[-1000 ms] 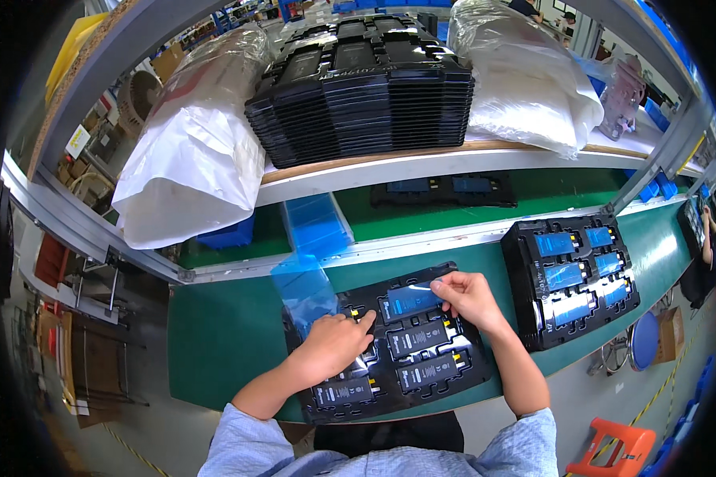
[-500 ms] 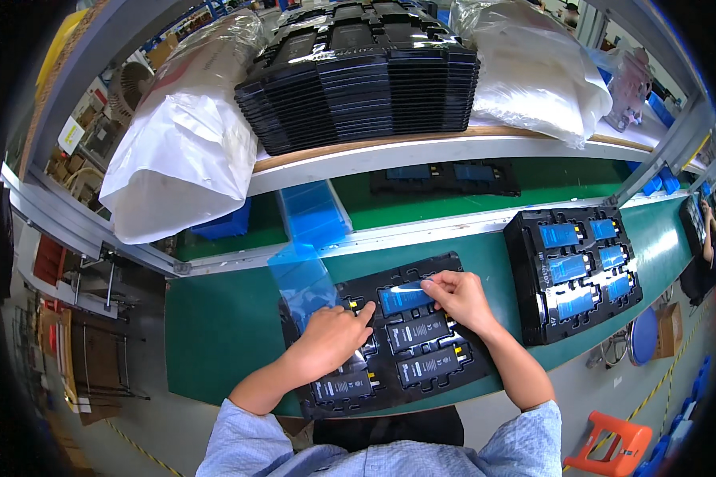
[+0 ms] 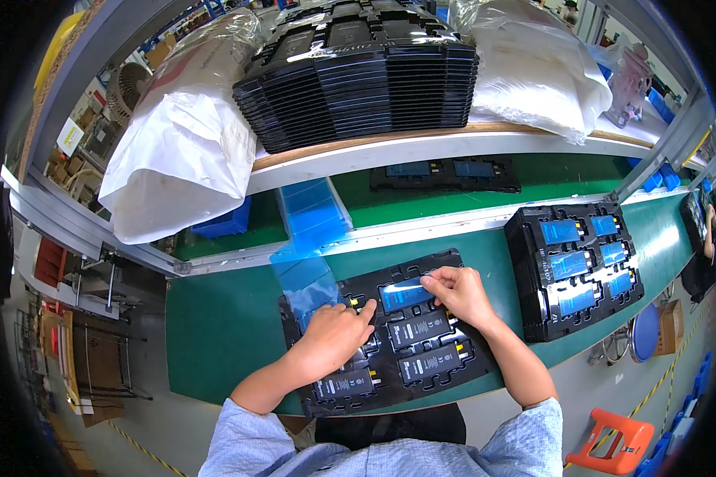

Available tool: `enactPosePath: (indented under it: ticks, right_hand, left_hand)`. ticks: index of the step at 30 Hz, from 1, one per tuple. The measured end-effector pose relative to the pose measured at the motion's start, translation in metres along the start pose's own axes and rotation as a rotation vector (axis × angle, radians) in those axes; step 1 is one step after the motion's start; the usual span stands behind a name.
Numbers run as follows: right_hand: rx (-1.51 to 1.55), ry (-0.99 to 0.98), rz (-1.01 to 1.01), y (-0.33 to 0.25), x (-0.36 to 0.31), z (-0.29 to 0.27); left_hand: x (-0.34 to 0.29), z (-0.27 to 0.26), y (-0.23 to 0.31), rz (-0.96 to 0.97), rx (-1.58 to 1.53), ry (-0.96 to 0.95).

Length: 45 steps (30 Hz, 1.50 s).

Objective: The person places blue rectangular components into slots on a black plastic tray. They handle the components one by one, aligning them carefully within the tray's compartments. The person repeats this process for multiple components, filling the tray systematically.

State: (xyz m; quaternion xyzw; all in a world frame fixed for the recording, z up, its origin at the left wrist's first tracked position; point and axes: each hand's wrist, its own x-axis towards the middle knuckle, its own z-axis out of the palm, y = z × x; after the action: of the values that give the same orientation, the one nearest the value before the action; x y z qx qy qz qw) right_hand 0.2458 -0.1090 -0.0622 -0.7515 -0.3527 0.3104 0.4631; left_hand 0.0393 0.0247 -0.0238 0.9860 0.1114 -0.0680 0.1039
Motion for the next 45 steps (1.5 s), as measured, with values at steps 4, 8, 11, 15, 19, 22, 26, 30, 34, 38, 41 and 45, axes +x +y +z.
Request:
enactPosePath:
  ticks: [4,8,11,15,19,22,26,30,34,38,41,45]
  right_hand:
    - [0.010,0.000,-0.012,0.005,0.002,0.000]
    - [0.005,-0.002,0.000,0.007,0.002,0.000]
    - [-0.014,-0.005,-0.001,0.003,0.002,0.000]
    - [-0.034,-0.004,0.001,0.001,0.001,0.000]
    - [-0.047,0.014,-0.014,0.000,0.001,0.002]
    - [-0.078,0.032,-0.005,-0.003,0.000,0.003]
    - [-0.115,0.058,0.003,-0.006,-0.001,0.006]
    - [-0.255,0.134,-0.125,0.003,-0.001,0.010]
    - [-0.630,0.347,-0.385,-0.016,-0.014,0.023]
    - [-0.532,0.415,-0.392,-0.014,-0.015,0.005]
    - [-0.184,0.038,-0.294,-0.008,-0.010,-0.012]
    - [-0.080,-0.251,-0.630,-0.014,-0.013,0.001]
  left_hand:
    - [0.000,0.000,0.001,0.006,0.014,-0.001]
    - [0.000,-0.001,0.001,-0.001,0.017,-0.014]
    - [0.000,-0.001,0.001,0.005,0.019,-0.006]
    - [0.003,0.002,0.005,0.018,0.021,0.032]
    - [0.005,0.012,0.003,0.074,0.059,0.080]
    - [0.006,0.015,0.004,0.080,0.093,0.094]
    - [0.007,0.014,0.005,0.083,0.103,0.098]
    - [0.008,0.016,0.005,0.089,0.105,0.114]
    - [0.007,0.010,0.003,0.082,0.021,0.054]
    - [0.002,-0.022,0.004,0.094,-0.235,0.023]
    - [-0.001,-0.042,0.005,0.185,-0.511,0.117]
    - [-0.001,-0.038,0.008,0.306,-0.730,0.322]
